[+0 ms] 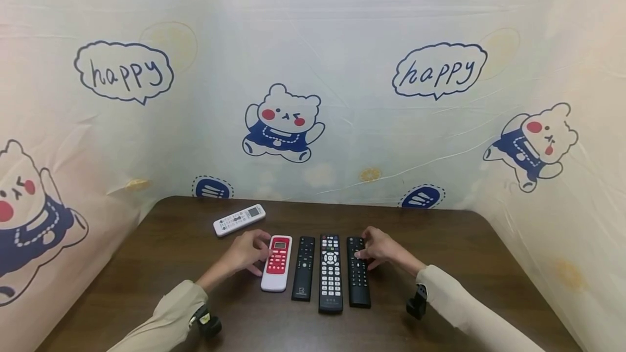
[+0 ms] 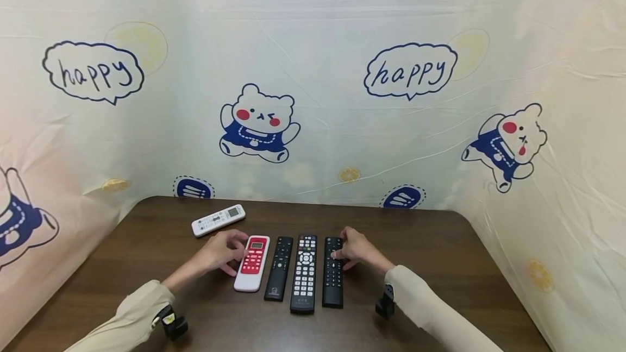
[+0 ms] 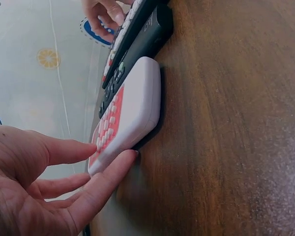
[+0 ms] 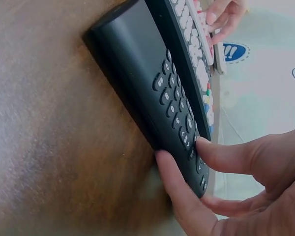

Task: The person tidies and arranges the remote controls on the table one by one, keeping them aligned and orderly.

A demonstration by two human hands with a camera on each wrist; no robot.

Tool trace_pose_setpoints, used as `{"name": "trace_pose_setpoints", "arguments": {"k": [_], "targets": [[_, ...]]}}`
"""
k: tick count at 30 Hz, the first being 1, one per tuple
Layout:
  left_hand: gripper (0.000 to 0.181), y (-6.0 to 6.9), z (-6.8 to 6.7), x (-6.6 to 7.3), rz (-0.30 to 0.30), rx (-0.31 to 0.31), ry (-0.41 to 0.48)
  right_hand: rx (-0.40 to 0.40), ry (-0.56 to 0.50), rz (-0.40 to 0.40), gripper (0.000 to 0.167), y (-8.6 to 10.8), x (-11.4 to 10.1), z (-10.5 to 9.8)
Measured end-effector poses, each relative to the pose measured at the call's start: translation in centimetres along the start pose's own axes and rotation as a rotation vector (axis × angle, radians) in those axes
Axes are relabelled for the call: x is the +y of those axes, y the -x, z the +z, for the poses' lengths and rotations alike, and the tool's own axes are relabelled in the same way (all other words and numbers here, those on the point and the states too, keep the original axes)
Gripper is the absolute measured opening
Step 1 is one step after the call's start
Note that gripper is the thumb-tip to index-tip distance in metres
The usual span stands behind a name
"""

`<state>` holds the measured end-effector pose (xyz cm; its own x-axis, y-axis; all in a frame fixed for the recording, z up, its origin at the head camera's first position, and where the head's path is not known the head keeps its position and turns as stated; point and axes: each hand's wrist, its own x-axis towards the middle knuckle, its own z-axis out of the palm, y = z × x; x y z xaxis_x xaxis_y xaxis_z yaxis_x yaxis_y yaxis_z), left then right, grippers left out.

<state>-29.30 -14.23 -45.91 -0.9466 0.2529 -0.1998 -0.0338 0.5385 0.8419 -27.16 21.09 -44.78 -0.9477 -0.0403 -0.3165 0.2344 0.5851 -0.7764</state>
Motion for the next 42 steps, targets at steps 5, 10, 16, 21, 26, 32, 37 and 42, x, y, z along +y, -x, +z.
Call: {"name": "trace_pose_setpoints", "arguments": {"k": [5,10,16,21,26,32,37,42], "targets": [[0.045,0.0,-0.2,-0.1,0.048,0.014,0.031,0.031,-0.001,-0.059,0.056,0.1,0.2,0.1],[0.042,-0.3,-0.6,-0.1,0.121,0.040,0.037,0.053,-0.011,-0.078,0.055,0.2,0.5,0.3],[0.033,-0.8,-1.2,0.3,0.217,0.105,-0.004,0.060,-0.031,-0.067,0.055,0.4,0.8,0.5],[0.027,-2.0,-2.3,0.6,0.284,0.139,-0.056,0.036,-0.029,-0.052,0.054,0.4,0.6,0.3],[0.026,-2.9,-3.4,1.0,0.293,0.172,-0.132,0.005,-0.033,-0.025,0.054,0.4,0.4,0.2],[0.025,-3.6,-4.3,1.2,0.294,0.184,-0.170,-0.005,-0.031,0.000,0.055,0.4,0.2,0.1],[0.025,-3.8,-4.8,1.3,0.294,0.177,-0.216,-0.004,-0.024,0.015,0.056,0.3,-0.1,0.2],[0.028,-4.2,-5.5,0.9,0.284,0.159,-0.262,0.002,-0.036,0.036,0.057,0.3,-0.1,0.3]]}}
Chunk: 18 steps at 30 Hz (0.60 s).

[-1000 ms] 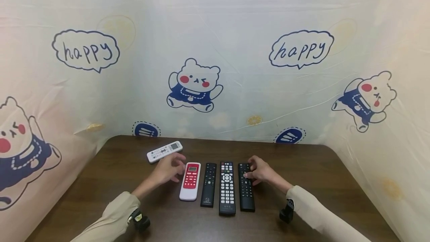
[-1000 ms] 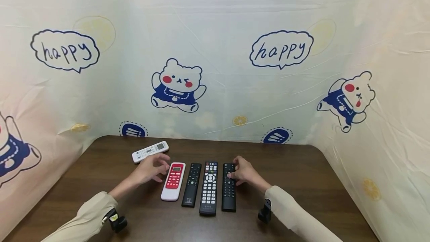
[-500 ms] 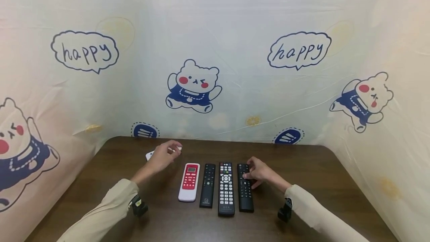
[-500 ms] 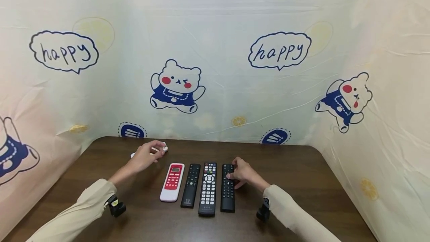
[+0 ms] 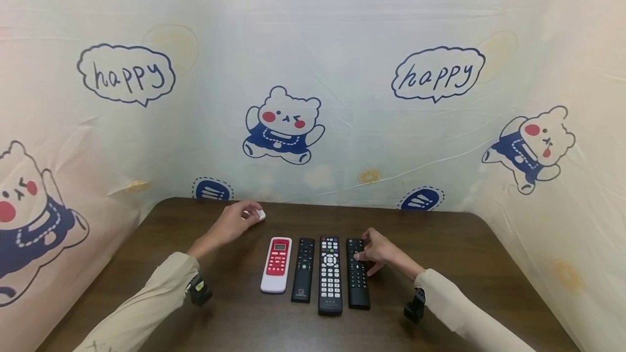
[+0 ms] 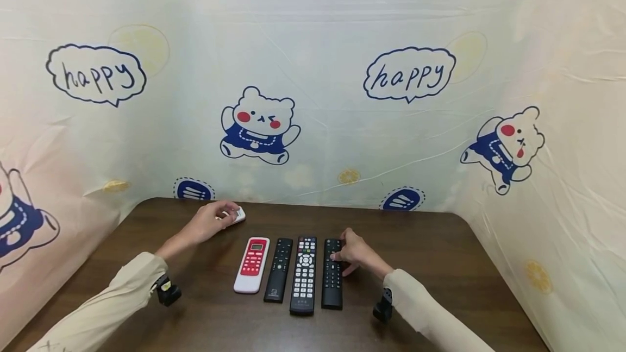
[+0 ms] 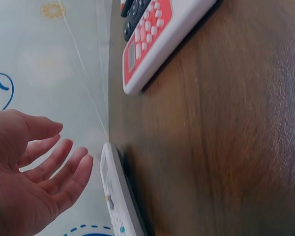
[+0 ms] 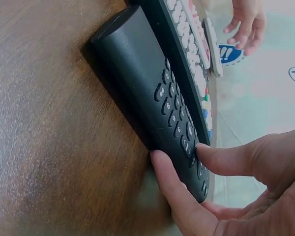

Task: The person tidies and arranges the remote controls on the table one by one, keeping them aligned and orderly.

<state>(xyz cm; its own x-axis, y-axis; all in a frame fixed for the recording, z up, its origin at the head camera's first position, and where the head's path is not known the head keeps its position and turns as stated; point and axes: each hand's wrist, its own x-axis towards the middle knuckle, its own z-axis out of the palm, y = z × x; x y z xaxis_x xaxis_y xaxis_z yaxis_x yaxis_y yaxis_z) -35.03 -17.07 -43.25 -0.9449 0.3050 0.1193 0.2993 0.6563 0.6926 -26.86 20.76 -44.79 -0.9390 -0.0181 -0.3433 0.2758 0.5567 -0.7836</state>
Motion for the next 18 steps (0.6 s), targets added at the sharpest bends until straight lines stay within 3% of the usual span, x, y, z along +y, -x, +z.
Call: {"name": "trace_pose_setpoints", "arguments": {"k": [8,18], "targets": [[0.028,-0.7,-0.9,-1.4,0.049,0.008,-0.083,-0.007,-0.013,-0.005,0.055,-0.1,0.3,0.0],[0.031,-0.9,-2.0,-2.0,0.050,-0.013,-0.138,-0.019,-0.015,0.004,0.055,-0.2,0.2,-0.2]]}}
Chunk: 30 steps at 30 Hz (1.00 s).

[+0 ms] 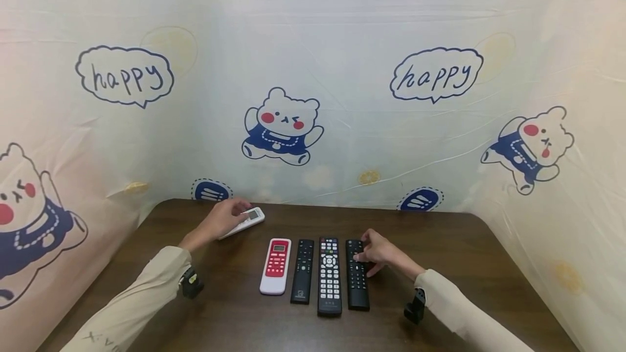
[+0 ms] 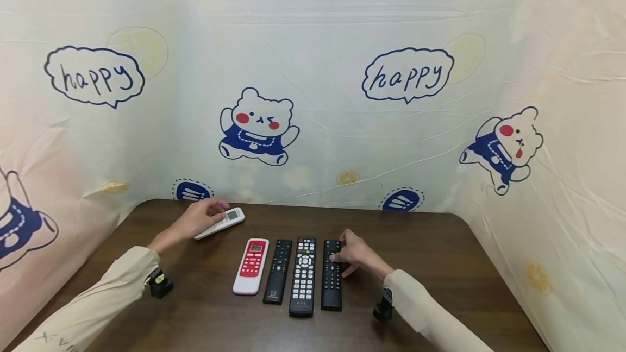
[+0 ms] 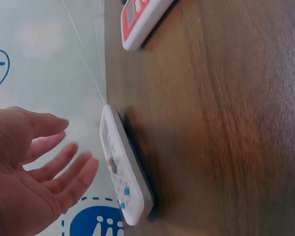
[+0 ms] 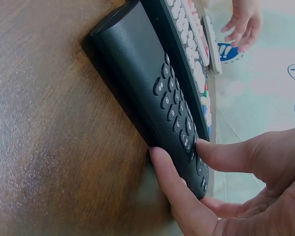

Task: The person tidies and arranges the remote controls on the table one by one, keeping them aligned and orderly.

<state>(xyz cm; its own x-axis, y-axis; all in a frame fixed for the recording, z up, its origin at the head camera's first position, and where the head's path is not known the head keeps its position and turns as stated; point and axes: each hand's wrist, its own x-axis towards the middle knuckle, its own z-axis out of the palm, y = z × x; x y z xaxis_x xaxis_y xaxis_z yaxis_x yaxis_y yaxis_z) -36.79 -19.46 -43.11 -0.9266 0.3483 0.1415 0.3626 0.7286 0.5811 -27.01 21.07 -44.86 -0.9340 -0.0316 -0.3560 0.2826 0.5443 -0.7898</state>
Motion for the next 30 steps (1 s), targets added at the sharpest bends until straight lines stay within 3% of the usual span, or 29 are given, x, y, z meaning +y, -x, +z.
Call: {"name": "trace_pose_setpoints", "arguments": {"k": [11,20,30], "targets": [[0.037,-0.4,0.0,-1.2,0.008,-0.010,-0.044,0.005,-0.001,0.009,0.057,-0.1,0.0,-0.1],[0.040,-0.2,-0.1,-1.9,-0.068,-0.030,-0.121,0.001,0.002,-0.003,0.057,0.3,0.0,-0.1],[0.045,-0.4,0.3,-3.0,-0.136,-0.073,-0.105,-0.005,-0.006,0.014,0.056,0.2,-0.1,-0.2]]}}
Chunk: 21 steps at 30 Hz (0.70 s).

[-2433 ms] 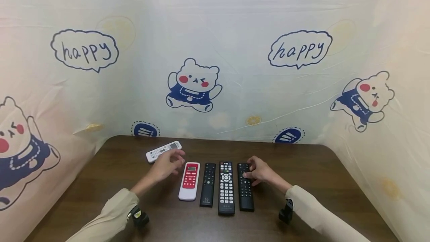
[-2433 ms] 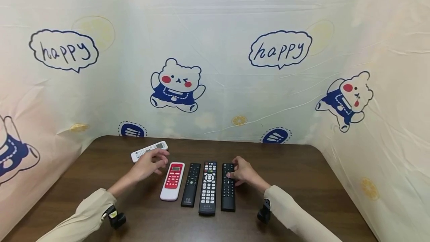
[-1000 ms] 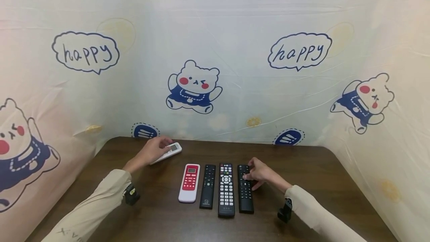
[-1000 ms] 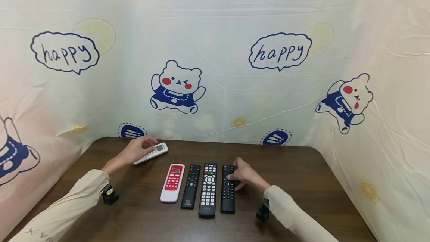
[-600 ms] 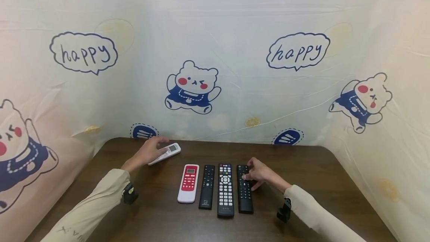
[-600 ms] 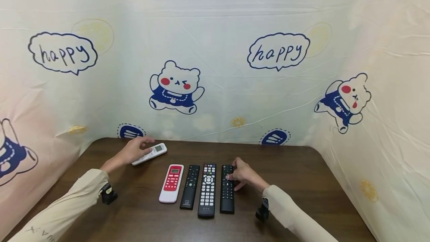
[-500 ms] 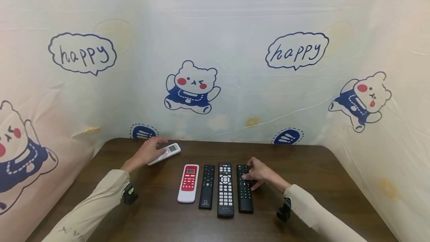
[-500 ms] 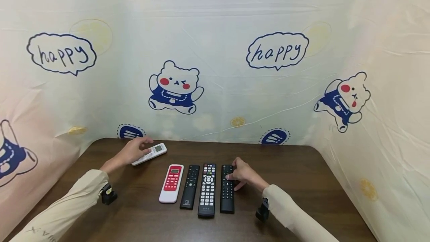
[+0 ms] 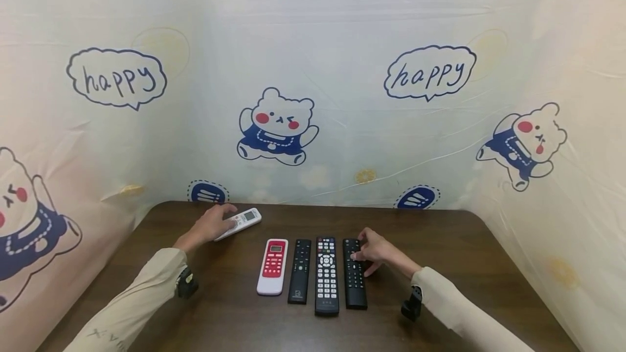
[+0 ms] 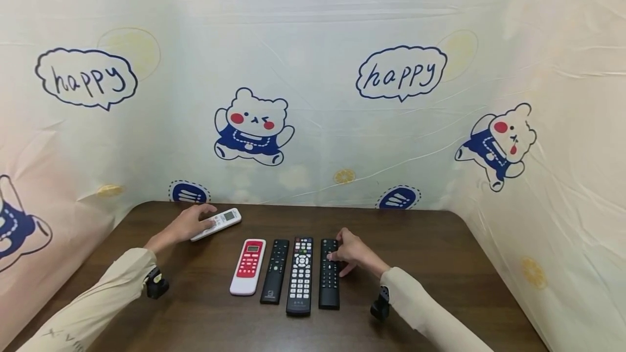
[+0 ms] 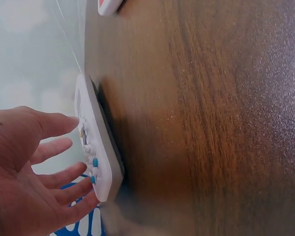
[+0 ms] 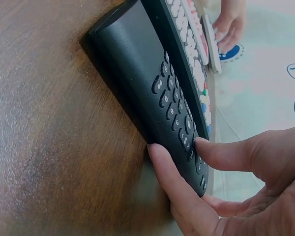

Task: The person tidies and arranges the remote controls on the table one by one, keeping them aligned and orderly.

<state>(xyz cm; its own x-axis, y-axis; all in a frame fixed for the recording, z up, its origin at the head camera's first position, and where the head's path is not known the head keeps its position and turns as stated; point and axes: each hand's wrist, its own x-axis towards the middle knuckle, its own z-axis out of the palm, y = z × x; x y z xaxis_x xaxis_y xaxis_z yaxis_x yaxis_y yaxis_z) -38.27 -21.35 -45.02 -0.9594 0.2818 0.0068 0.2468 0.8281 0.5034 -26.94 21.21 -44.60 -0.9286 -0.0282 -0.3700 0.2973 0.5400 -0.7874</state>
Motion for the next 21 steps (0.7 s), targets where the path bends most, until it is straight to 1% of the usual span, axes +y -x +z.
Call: {"name": "trace_pose_setpoints", "arguments": {"k": [3,7,12,15,19,21], "targets": [[0.046,-0.09,0.19,-0.22,-0.008,-0.002,-0.006,0.006,-0.006,0.009,0.056,0.03,-0.02,0.03],[0.046,0.01,0.43,-0.42,-0.039,-0.011,-0.007,0.007,-0.005,0.008,0.056,0.09,-0.01,0.12],[0.046,0.12,0.28,-0.58,-0.067,-0.042,0.013,0.009,0.003,0.001,0.056,0.08,-0.06,0.18],[0.046,0.03,0.18,-0.69,-0.055,-0.047,0.028,0.011,0.004,-0.001,0.056,-0.01,0.03,0.21],[0.045,-0.19,0.05,-0.87,-0.033,-0.032,0.053,0.013,0.008,-0.001,0.054,-0.09,0.08,0.22],[0.046,-0.30,-0.01,-0.82,-0.036,-0.034,0.067,0.017,0.007,0.005,0.054,-0.10,0.08,0.18]]}}
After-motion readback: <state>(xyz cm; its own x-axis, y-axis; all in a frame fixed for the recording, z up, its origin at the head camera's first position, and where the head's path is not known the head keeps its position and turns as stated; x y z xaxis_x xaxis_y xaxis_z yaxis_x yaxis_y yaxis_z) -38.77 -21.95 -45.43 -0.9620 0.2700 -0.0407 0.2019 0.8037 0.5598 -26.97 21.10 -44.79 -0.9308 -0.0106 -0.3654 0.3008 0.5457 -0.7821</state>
